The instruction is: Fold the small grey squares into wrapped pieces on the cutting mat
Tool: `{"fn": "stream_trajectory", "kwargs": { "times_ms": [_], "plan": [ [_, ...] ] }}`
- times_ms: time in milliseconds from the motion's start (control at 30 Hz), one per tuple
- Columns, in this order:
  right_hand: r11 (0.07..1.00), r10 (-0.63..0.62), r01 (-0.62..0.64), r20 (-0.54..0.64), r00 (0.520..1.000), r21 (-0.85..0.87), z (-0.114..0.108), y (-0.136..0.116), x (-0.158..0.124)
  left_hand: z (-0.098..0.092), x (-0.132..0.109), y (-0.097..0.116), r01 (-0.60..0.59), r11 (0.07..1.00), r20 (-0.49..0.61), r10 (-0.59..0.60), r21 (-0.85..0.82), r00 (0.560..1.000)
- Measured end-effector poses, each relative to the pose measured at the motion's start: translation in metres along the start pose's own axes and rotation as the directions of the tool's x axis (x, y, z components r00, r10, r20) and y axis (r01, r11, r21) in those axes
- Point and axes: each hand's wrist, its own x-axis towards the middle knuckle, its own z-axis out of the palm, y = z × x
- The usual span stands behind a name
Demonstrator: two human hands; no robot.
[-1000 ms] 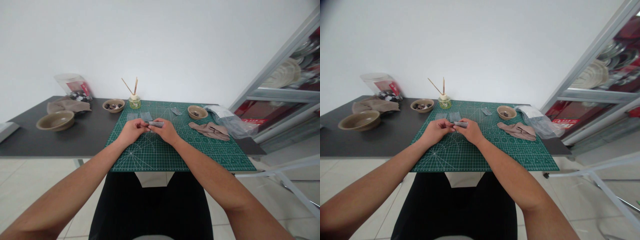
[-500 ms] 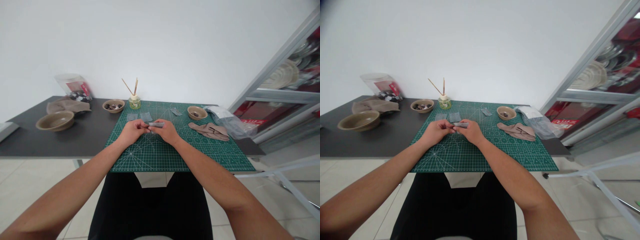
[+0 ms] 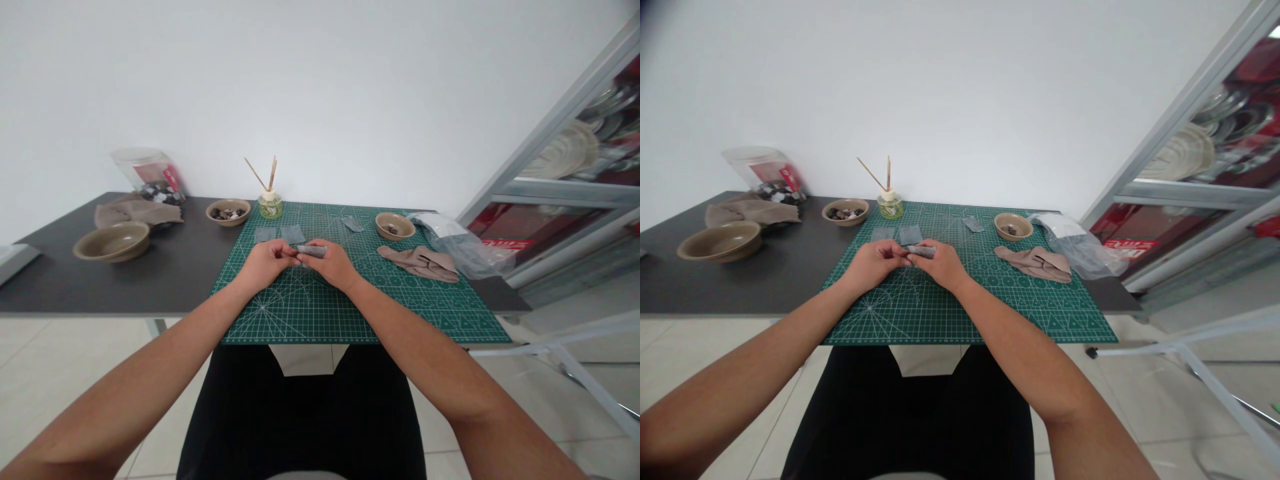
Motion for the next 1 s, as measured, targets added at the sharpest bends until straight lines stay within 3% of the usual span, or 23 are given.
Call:
{"fn": "stream_trajectory", "kwargs": {
  "times_ms": [300,567,1000],
  "plan": [
    [0.996,0.077,-0.075,-0.026,0.997,0.049,-0.0011,0.0007,0.0002,0.0014,0.0001,-0.0011,0.019,1.000,0.008,-0.019,0.001,1.000],
    [1.000,-0.004,0.004,0.007,1.000,-0.002,0.0016,0.0023,0.0004,0.0008,0.0006,-0.0045,0.001,1.000,0.004,-0.001,0.004,1.000],
    [1.000,0.025,-0.025,-0.036,0.999,0.014,0.0012,0.0012,-0.0004,0.0010,-0.0010,-0.0010,-0.030,1.000,0.003,0.030,-0.004,1.000]
  ]
}}
